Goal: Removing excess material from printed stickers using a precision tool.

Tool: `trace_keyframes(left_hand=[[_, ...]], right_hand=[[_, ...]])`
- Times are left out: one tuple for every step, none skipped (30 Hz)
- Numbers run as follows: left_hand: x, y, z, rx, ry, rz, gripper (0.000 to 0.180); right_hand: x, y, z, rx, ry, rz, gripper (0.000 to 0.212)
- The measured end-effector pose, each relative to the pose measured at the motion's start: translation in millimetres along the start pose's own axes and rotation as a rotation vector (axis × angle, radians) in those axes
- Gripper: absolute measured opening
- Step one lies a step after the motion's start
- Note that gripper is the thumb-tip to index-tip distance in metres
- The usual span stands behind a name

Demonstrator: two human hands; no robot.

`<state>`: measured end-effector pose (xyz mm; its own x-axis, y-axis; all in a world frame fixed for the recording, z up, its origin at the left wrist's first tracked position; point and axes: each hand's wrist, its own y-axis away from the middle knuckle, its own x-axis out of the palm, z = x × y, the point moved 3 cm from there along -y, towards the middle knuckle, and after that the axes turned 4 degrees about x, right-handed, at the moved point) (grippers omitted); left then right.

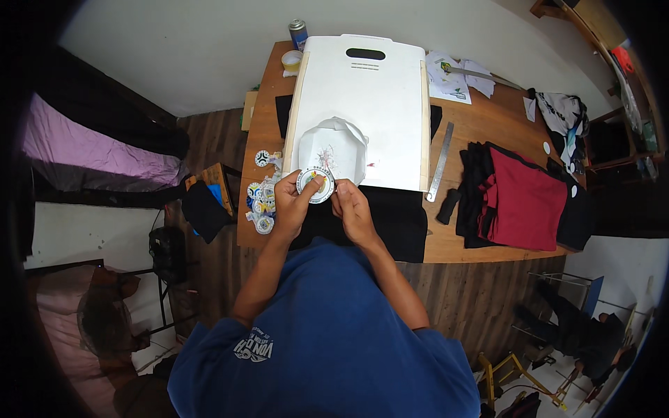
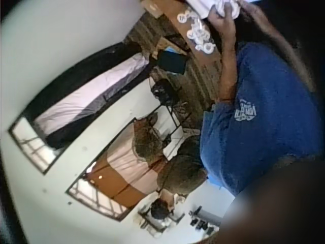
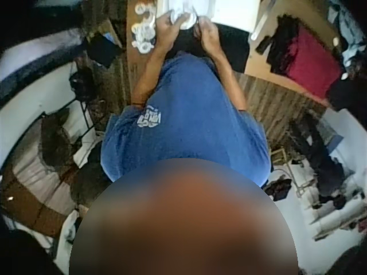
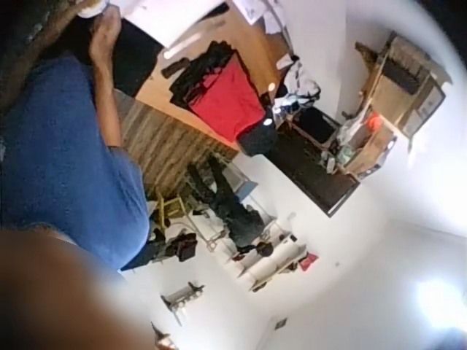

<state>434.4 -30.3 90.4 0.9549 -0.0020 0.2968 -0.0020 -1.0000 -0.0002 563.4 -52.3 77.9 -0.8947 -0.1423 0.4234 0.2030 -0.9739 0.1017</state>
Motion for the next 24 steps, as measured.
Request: trace_keyframes(left_hand=[[-0.4,0.2,-0.4,0.0,0.0,0.0,0.011],[-0.7,0.5,-0.9,-0.003,0.001,0.0,0.011],[-1.1,0.3,-0.9,-0.008,0.0,0.0,0.011],[-1.8,0.4,-0.7,-0.008,-0.001,0.0,0.011],[-2.6,0.5,-0.6,-0.001,-0.001,0.003,0.011],[-3.5,1.1,-0.9,0.007,-0.001,0.007,0.011],[-4.6,1.2,0.0,0.008,0.0,0.007,0.011],[-5.8,1.1,1.5,0.006,0.006,0.012,0.011],[-6.6,1.4,2.2,0.005,0.012,0.016,0.011],[-7.1,1.9,1.6,0.005,0.012,0.015,0.011],[-7.3,2.4,0.9,0.002,0.011,0.017,0.011],[-7.4,3.0,0.4,-0.002,0.01,0.019,0.012],[-7.9,3.6,0.6,-0.002,0.01,0.02,0.012],[-8.5,4.3,1.4,-0.007,0.009,0.024,0.012],[-9.0,4.9,1.7,-0.012,0.008,0.028,0.012],[-8.9,5.3,0.7,-0.011,0.008,0.028,0.012],[-8.1,5.7,-0.5,-0.023,-0.002,0.045,0.012],[-6.4,6.0,-1.7,-0.036,-0.01,0.065,0.013],[-5.2,6.2,-2.9,-0.036,-0.01,0.067,0.013],[-3.1,6.7,-3.7,-0.045,-0.019,0.085,0.012],[-1.0,7.3,-4.5,-0.053,-0.029,0.102,0.012],[1.3,8.1,-5.7,-0.053,-0.029,0.103,0.012],[4.0,9.1,-7.3,-0.043,-0.01,0.09,0.012],[6.1,9.9,-8.0,-0.034,0.009,0.077,0.012]], right_hand=[[-0.2,0.0,-1.6,0.0,0.001,0.0,0.036],[-0.7,0.0,-3.5,-0.013,0.005,0.006,0.036],[-0.9,-0.3,-4.7,-0.025,0.008,0.011,0.036],[-0.1,-0.3,-4.7,-0.024,0.007,0.011,0.036],[0.8,-0.4,-4.4,-0.014,0.005,0.002,0.036],[1.8,-0.1,-4.4,-0.005,0.004,-0.006,0.036],[2.1,0.0,-5.6,-0.005,0.004,-0.005,0.036],[1.8,0.0,-7.2,-0.019,0.012,-0.005,0.036],[1.9,0.2,-7.8,-0.032,0.02,-0.005,0.036],[2.3,0.5,-7.3,-0.032,0.021,-0.005,0.036],[2.2,0.9,-6.2,-0.033,0.002,-0.015,0.036],[2.0,1.6,-5.1,-0.034,-0.016,-0.026,0.036],[2.1,2.2,-4.5,-0.035,-0.016,-0.026,0.036],[1.9,2.8,-4.1,-0.028,-0.014,-0.036,0.037],[2.2,3.3,-3.9,-0.02,-0.013,-0.044,0.038],[3.4,3.6,-2.3,-0.021,-0.013,-0.043,0.038],[4.7,3.8,-0.2,-0.019,-0.064,-0.055,0.033],[5.0,4.2,1.4,-0.019,-0.114,-0.071,0.029],[5.0,4.1,1.0,-0.02,-0.114,-0.072,0.029],[3.6,4.1,-0.3,-0.012,-0.034,-0.117,0.023],[2.8,4.1,-1.1,-0.005,0.045,-0.159,0.017],[4.2,4.3,-0.6,-0.005,0.044,-0.159,0.017],[4.9,5.0,0.1,-0.012,0.001,-0.195,0.013],[5.0,5.9,0.6,-0.019,-0.041,-0.231,0.01]])
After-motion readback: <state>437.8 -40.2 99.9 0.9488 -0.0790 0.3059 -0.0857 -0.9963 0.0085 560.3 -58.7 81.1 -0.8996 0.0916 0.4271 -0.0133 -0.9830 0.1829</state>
